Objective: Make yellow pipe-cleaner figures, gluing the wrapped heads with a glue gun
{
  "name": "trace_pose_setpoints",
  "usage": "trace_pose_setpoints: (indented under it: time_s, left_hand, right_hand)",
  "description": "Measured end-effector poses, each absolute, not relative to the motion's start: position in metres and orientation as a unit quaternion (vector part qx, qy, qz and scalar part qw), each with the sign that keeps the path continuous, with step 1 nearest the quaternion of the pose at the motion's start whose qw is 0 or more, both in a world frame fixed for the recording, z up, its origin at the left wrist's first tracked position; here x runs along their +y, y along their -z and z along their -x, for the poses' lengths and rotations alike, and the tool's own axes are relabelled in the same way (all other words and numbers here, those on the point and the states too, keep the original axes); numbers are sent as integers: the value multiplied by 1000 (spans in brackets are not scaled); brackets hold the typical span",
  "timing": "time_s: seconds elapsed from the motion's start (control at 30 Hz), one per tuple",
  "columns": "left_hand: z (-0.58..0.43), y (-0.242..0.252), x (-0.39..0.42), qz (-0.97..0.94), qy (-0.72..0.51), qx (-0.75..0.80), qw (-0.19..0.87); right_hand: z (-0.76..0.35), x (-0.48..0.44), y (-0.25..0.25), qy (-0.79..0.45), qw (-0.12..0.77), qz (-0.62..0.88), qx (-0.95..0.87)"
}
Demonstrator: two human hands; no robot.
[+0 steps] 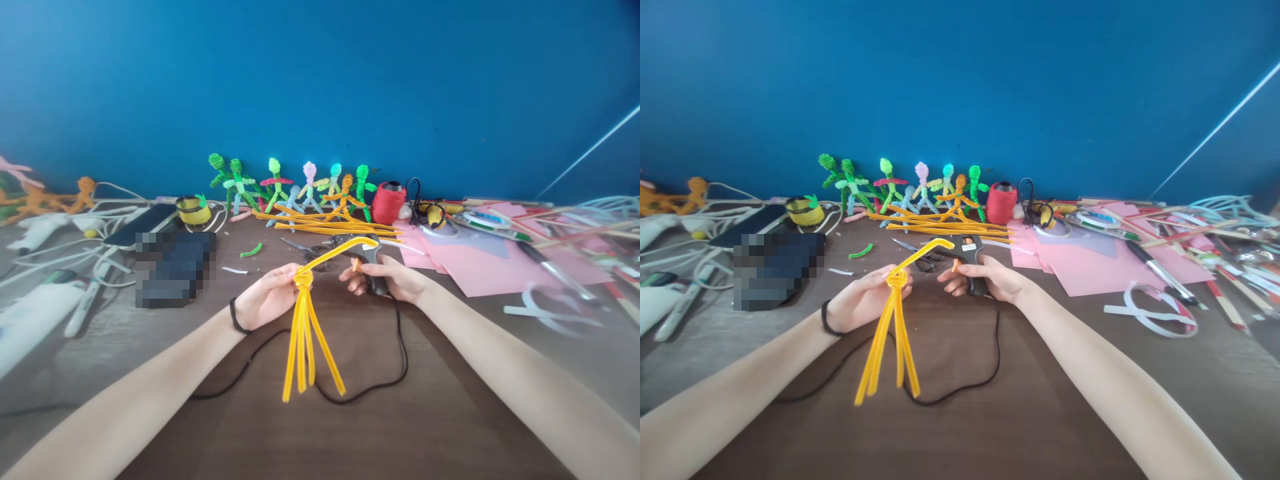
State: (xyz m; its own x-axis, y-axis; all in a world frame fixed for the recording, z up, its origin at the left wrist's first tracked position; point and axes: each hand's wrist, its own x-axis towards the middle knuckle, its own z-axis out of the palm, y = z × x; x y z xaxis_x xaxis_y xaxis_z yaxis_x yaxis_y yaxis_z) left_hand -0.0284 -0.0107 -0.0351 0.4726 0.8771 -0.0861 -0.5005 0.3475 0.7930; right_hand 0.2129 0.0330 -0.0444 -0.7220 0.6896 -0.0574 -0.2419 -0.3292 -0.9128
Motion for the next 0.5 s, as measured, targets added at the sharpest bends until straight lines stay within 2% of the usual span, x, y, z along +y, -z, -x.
trace_pose_setpoints:
  time_s: [0.5]
  left_hand:
    - [28, 34, -11, -364, -439, 270, 776]
  right_hand:
    - [-217, 32, 39, -740, 220, 204, -602]
